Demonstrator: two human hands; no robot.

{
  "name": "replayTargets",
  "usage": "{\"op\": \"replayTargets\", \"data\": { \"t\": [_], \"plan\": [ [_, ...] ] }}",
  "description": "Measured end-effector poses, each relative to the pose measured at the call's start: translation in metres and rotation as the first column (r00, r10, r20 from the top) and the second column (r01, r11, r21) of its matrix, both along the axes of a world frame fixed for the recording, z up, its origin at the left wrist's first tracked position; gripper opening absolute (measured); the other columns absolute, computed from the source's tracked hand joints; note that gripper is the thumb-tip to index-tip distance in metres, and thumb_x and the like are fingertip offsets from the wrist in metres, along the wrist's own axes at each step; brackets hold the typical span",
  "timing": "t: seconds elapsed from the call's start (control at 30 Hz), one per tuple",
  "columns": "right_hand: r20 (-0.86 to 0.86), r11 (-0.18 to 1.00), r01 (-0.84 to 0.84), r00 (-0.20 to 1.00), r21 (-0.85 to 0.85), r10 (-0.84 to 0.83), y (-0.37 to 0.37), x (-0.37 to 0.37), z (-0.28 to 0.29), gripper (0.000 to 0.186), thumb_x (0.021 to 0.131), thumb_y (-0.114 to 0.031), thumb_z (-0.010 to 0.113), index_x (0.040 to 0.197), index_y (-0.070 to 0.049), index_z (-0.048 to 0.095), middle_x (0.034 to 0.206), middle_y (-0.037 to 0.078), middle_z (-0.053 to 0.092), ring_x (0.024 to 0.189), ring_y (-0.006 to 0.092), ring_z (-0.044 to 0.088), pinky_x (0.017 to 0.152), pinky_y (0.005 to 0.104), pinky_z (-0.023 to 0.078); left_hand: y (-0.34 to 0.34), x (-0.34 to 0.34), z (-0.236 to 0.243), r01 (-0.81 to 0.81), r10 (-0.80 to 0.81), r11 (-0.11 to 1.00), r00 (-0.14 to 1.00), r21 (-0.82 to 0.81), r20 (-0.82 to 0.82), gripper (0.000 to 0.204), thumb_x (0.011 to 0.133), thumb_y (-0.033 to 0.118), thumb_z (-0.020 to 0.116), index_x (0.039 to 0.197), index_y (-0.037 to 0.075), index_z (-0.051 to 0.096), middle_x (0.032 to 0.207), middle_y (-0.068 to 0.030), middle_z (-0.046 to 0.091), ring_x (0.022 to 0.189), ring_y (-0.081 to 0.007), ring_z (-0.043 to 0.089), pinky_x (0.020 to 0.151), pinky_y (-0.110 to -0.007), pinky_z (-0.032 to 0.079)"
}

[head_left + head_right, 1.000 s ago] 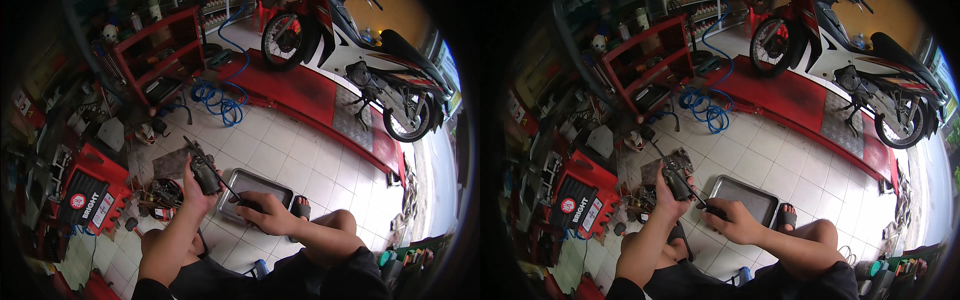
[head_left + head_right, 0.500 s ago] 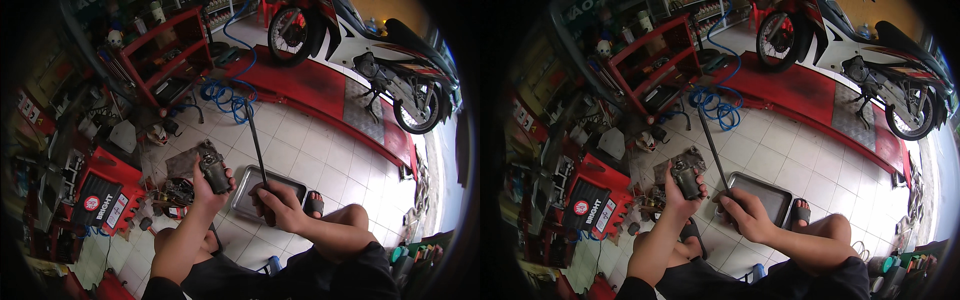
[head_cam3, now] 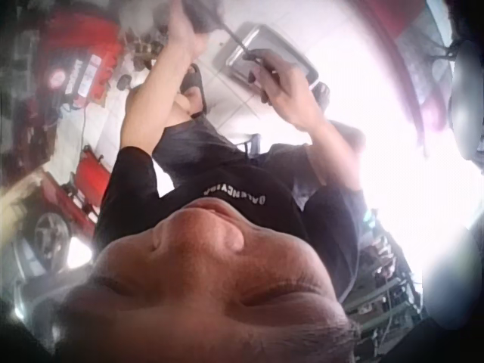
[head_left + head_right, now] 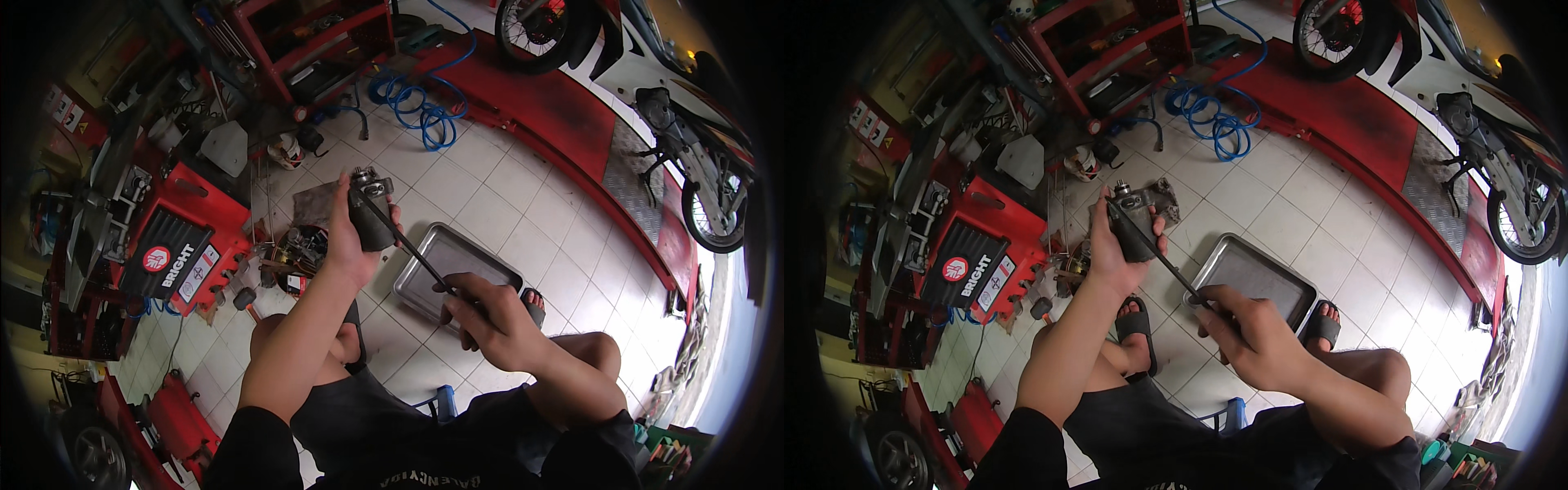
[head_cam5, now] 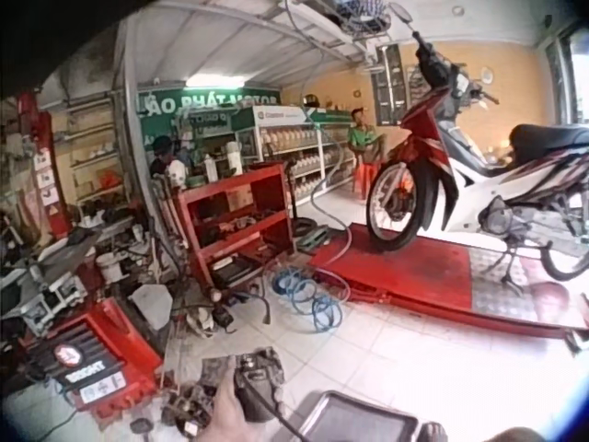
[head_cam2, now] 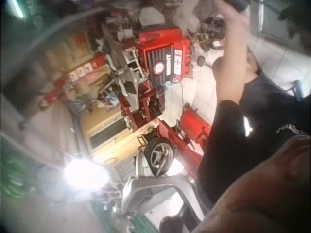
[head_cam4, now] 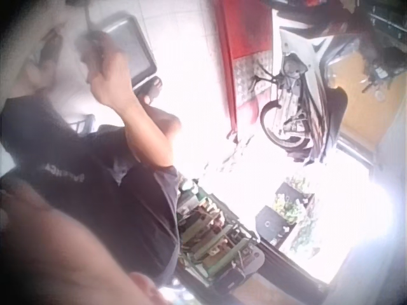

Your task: The person uses a screwdriver to pry and separate components of a small metal part, likely a motorcycle starter motor, held in the left hand. The person repeatedly inserts the screwdriver into gaps to loosen and remove pieces, placing them into a metal tray below.

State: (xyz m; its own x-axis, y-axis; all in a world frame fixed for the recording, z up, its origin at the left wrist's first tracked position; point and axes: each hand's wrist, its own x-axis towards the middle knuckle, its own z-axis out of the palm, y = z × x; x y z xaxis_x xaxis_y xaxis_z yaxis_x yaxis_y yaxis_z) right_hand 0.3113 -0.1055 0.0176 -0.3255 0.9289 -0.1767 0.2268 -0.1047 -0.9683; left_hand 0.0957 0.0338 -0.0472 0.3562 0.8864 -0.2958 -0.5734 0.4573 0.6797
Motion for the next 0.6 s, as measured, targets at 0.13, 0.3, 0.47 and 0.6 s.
{"op": "replayTargets", "data": {
  "t": [0.13, 0.3, 0.47, 0.6],
  "plan": [
    [0.171, 0.986, 0.036, 0.983, 0.161, -0.064, 0.004, 0.004, 0.007, 0.021, 0.099, -0.008, 0.059, 0.115, 0.005, 0.059, 0.081, 0.018, 0.070, 0.060, 0.0297, 0.066, 0.059, 0.0392, 0.050, -0.001, -0.002, 0.003, -0.037, 0.040, 0.998, 0.998, -0.052, 0.047, 0.070, 0.095, 0.074, 0.041, 0.098, 0.007, 0.060, 0.079, -0.0094, 0.060, 0.074, -0.0255, 0.058, 0.064, -0.040, 0.046],
    [0.378, 0.911, 0.001, 0.910, 0.413, -0.173, 0.003, 0.012, 0.010, 0.019, 0.096, -0.008, 0.061, 0.112, 0.003, 0.062, 0.083, 0.021, 0.069, 0.064, 0.0396, 0.066, 0.059, 0.0450, 0.051, 0.000, 0.005, 0.000, -0.100, 0.104, 0.992, 0.993, 0.075, -0.049, 0.066, 0.095, 0.072, 0.044, 0.095, 0.008, 0.060, 0.078, -0.0089, 0.061, 0.073, -0.0222, 0.060, 0.057, -0.040, 0.047],
    [0.509, 0.870, -0.041, 0.824, 0.492, -0.249, 0.001, 0.018, 0.012, 0.017, 0.096, -0.013, 0.063, 0.110, -0.003, 0.065, 0.085, 0.018, 0.069, 0.065, 0.0394, 0.067, 0.058, 0.0464, 0.052, 0.002, 0.004, 0.001, -0.151, 0.159, 0.986, 0.980, 0.074, -0.117, 0.065, 0.096, 0.071, 0.046, 0.096, 0.008, 0.060, 0.077, -0.0079, 0.063, 0.067, -0.0212, 0.061, 0.057, -0.038, 0.048],
    [0.530, 0.866, -0.039, 0.805, 0.498, -0.268, -0.001, 0.021, 0.013, 0.017, 0.096, -0.014, 0.063, 0.109, -0.005, 0.066, 0.086, 0.016, 0.070, 0.065, 0.0395, 0.066, 0.058, 0.0465, 0.053, 0.000, 0.006, 0.004, -0.242, 0.265, 0.961, 0.943, 0.135, -0.200, 0.060, 0.097, 0.067, 0.053, 0.100, 0.008, 0.063, 0.075, -0.0067, 0.065, 0.057, -0.0198, 0.062, 0.053, -0.035, 0.050]
  ]
}}
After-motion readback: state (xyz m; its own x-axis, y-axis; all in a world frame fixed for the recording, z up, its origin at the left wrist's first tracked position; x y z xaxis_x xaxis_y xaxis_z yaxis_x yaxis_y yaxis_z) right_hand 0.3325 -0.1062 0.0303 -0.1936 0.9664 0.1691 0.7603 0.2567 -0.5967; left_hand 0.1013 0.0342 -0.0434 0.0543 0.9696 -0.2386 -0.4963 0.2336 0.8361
